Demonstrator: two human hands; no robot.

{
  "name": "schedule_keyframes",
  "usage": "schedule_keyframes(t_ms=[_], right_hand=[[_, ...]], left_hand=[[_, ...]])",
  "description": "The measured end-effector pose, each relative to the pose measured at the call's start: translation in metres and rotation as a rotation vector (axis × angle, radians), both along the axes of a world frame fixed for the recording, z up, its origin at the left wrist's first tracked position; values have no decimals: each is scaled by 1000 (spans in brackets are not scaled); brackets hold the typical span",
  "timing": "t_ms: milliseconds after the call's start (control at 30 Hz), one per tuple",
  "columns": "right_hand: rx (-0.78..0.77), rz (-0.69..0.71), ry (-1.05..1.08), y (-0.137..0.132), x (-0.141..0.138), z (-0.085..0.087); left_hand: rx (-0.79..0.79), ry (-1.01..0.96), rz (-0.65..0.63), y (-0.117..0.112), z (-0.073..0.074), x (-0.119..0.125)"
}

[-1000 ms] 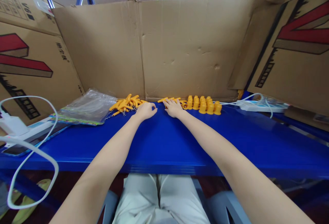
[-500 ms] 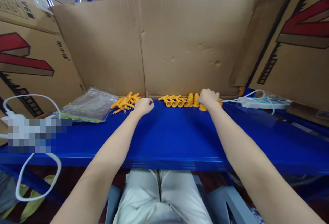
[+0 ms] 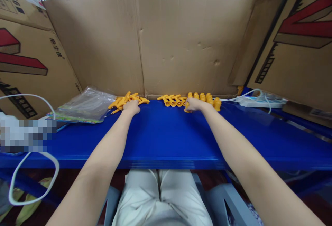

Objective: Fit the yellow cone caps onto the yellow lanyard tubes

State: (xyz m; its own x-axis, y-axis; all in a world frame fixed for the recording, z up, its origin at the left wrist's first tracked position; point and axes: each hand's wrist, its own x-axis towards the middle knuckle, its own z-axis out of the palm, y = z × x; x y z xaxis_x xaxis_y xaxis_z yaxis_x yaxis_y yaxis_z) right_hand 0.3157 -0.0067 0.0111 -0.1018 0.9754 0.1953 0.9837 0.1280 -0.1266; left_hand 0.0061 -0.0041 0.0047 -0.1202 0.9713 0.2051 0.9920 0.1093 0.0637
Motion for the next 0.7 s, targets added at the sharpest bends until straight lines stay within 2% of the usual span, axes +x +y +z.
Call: schedule_keyframes(t_ms=[33,67,233,433,533,700], right_hand=[[-150,31,29,-1,-8,0],[-199,79,78,-2,-15,-1],[-144,137,228,-1,-39,-8],[-97,154,245,2,-43,-17],[-92,163,225,4,-43,-20],[-72,209,179,4,-44,-20]], left_hand=[[9,2,1,0,-1,-1],[19,-1,4,1,-2,-1],[92,-105,46,2,-4,-4],[353,-294,68,5,1,-4],[428,-409,32,8,2,-2],[445,-727,-71,15,1,8]])
